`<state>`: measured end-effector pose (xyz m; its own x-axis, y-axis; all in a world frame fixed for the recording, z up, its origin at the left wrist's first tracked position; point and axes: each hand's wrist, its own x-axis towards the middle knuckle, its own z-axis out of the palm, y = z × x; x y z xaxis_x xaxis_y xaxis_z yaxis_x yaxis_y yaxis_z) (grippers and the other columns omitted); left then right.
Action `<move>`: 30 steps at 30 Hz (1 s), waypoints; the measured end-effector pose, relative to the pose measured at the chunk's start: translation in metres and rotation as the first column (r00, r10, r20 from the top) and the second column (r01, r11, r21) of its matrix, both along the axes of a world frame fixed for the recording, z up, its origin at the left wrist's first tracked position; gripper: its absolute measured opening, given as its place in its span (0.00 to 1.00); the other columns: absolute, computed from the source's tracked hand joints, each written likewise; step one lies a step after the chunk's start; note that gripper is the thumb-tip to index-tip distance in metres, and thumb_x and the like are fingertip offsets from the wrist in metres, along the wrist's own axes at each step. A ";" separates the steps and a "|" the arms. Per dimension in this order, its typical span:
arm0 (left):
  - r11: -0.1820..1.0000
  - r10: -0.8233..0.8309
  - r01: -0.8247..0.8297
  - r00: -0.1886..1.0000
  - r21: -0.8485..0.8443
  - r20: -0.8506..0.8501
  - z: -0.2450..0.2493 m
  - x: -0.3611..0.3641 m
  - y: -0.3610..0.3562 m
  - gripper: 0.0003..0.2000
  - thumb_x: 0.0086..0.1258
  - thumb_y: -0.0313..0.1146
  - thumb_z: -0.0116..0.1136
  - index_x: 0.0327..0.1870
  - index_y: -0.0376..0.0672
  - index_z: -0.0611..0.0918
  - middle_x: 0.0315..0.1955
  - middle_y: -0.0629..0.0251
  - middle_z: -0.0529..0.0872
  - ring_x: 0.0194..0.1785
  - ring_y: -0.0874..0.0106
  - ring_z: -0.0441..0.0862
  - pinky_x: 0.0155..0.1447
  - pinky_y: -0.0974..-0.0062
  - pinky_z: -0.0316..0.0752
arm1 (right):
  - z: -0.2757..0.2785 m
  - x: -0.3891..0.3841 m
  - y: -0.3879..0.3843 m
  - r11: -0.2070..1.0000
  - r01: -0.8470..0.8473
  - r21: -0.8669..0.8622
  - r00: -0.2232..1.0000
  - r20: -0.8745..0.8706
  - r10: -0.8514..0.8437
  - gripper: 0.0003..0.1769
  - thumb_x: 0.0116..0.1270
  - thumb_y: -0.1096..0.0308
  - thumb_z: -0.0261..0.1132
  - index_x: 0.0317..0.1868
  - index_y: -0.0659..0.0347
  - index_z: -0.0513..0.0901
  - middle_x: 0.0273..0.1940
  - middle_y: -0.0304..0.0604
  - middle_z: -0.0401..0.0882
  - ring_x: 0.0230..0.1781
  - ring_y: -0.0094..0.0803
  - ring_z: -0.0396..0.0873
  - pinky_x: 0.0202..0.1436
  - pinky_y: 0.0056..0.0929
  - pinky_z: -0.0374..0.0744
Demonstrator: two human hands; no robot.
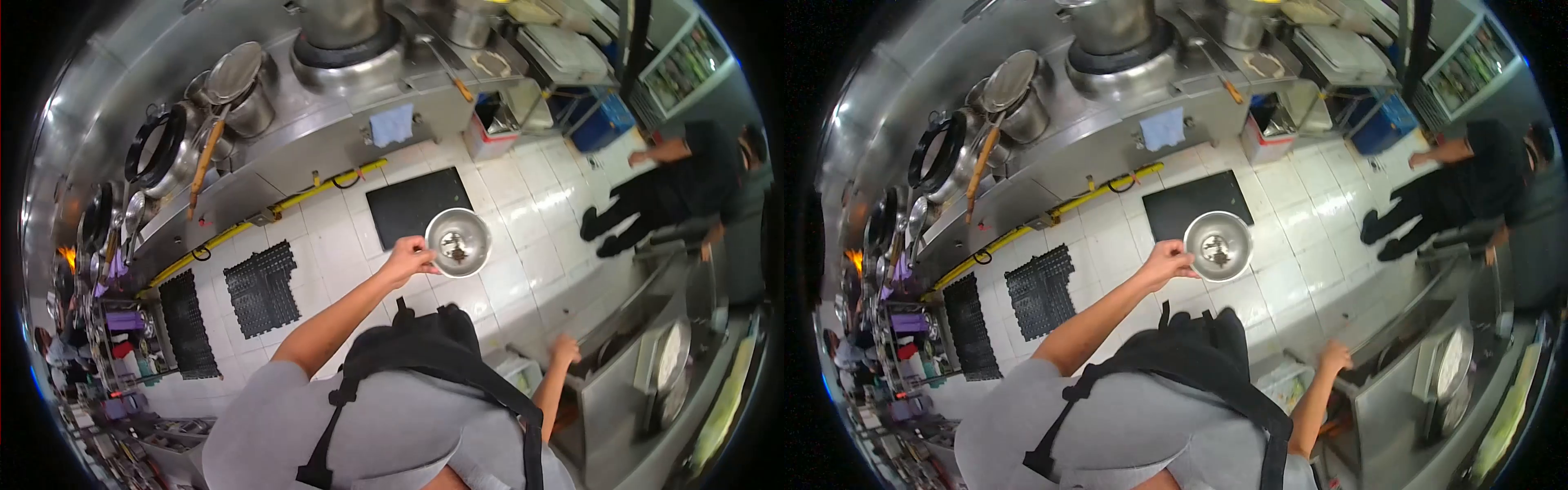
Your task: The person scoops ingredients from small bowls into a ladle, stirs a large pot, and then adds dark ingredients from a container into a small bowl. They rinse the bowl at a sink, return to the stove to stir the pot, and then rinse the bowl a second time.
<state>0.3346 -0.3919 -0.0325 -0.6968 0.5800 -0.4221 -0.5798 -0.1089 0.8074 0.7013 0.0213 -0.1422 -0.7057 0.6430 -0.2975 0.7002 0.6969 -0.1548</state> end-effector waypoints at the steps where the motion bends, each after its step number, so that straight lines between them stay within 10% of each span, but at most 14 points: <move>1: 0.999 0.039 -0.039 0.999 -0.030 -0.015 0.000 -0.014 -0.014 0.12 0.69 0.23 0.62 0.27 0.40 0.71 0.28 0.65 0.77 0.32 0.69 0.87 0.42 0.66 0.91 | -0.024 -0.003 0.003 0.849 -0.337 0.407 0.884 0.446 0.137 0.23 0.61 0.48 0.70 0.46 0.58 0.88 0.42 0.52 0.87 0.38 0.50 0.85 0.44 0.48 0.79; 3: 0.992 0.103 -0.105 0.994 -0.072 -0.037 0.004 -0.057 -0.029 0.11 0.68 0.23 0.61 0.26 0.40 0.71 0.28 0.65 0.78 0.30 0.69 0.87 0.41 0.66 0.91 | 0.018 -0.085 -0.025 0.969 0.167 -0.183 0.973 0.192 -0.131 0.22 0.63 0.51 0.69 0.47 0.62 0.88 0.53 0.58 0.84 0.42 0.56 0.84 0.44 0.48 0.81; 5: 0.984 0.132 -0.132 0.991 -0.122 -0.005 0.008 -0.081 -0.042 0.11 0.67 0.22 0.60 0.26 0.39 0.72 0.26 0.64 0.80 0.28 0.68 0.88 0.38 0.67 0.91 | -0.006 -0.142 -0.022 0.966 -0.047 -0.253 0.976 0.193 0.098 0.28 0.63 0.58 0.72 0.60 0.65 0.82 0.60 0.61 0.79 0.41 0.56 0.87 0.41 0.44 0.85; 7: 0.986 0.077 -0.075 0.997 -0.152 0.007 0.007 -0.104 -0.043 0.10 0.66 0.21 0.61 0.26 0.39 0.72 0.25 0.64 0.81 0.27 0.68 0.88 0.36 0.69 0.90 | 0.031 -0.230 -0.045 0.687 -0.220 -0.692 0.969 -0.237 0.072 0.29 0.64 0.63 0.72 0.64 0.66 0.79 0.58 0.54 0.82 0.41 0.41 0.88 0.39 0.34 0.85; 8: 0.985 0.051 -0.050 0.999 -0.165 0.002 0.009 -0.121 -0.039 0.10 0.66 0.21 0.61 0.26 0.39 0.72 0.25 0.64 0.81 0.27 0.69 0.88 0.36 0.69 0.90 | 0.057 -0.286 -0.062 0.516 -0.136 -0.846 0.983 -0.181 -0.038 0.32 0.67 0.65 0.71 0.69 0.65 0.74 0.57 0.50 0.82 0.42 0.33 0.86 0.39 0.29 0.85; 12: 0.990 -0.015 0.021 0.999 -0.140 0.038 0.038 -0.172 -0.012 0.08 0.65 0.22 0.61 0.27 0.39 0.74 0.25 0.63 0.83 0.26 0.72 0.87 0.31 0.75 0.86 | 0.140 -0.458 -0.113 -0.055 -0.202 -0.978 0.979 -0.200 -0.045 0.34 0.73 0.69 0.63 0.75 0.65 0.60 0.55 0.52 0.80 0.46 0.40 0.86 0.45 0.39 0.89; 19: 0.984 -0.062 0.005 0.946 -0.176 -0.319 0.092 -0.303 -0.019 0.08 0.71 0.33 0.67 0.42 0.38 0.83 0.31 0.67 0.86 0.34 0.77 0.85 0.41 0.77 0.83 | 0.161 -0.619 -0.110 -0.092 -0.159 -0.983 0.986 -0.154 -0.057 0.31 0.60 0.81 0.58 0.66 0.69 0.67 0.50 0.52 0.80 0.42 0.38 0.86 0.42 0.40 0.90; 22: 0.777 -0.244 -0.254 0.721 -0.576 -0.648 0.180 -0.401 -0.043 0.03 0.68 0.27 0.65 0.40 0.40 0.86 0.31 0.70 0.86 0.32 0.83 0.78 0.36 0.77 0.76 | 0.148 -0.665 -0.086 -0.079 -0.212 -0.974 0.961 -0.193 -0.199 0.31 0.58 0.82 0.58 0.65 0.70 0.67 0.50 0.54 0.80 0.44 0.41 0.86 0.43 0.43 0.90; 26: 0.683 -0.267 -0.671 0.138 -0.288 -0.954 0.247 -0.588 -0.075 0.05 0.61 0.26 0.60 0.34 0.35 0.84 0.28 0.48 0.86 0.35 0.50 0.86 0.41 0.59 0.78 | 0.164 -0.709 -0.070 0.008 -0.196 -0.981 0.918 -0.186 -0.351 0.29 0.60 0.82 0.57 0.64 0.73 0.67 0.50 0.56 0.80 0.44 0.45 0.86 0.41 0.44 0.91; 30: 0.517 -0.540 -0.809 -0.054 -0.281 -0.840 0.294 -0.758 -0.082 0.14 0.61 0.22 0.56 0.47 0.36 0.86 0.41 0.46 0.87 0.49 0.47 0.84 0.56 0.55 0.78 | 0.169 -0.725 -0.061 0.070 -0.108 -0.992 0.867 -0.128 -0.481 0.27 0.62 0.80 0.57 0.62 0.79 0.66 0.50 0.63 0.80 0.38 0.47 0.88 0.31 0.38 0.92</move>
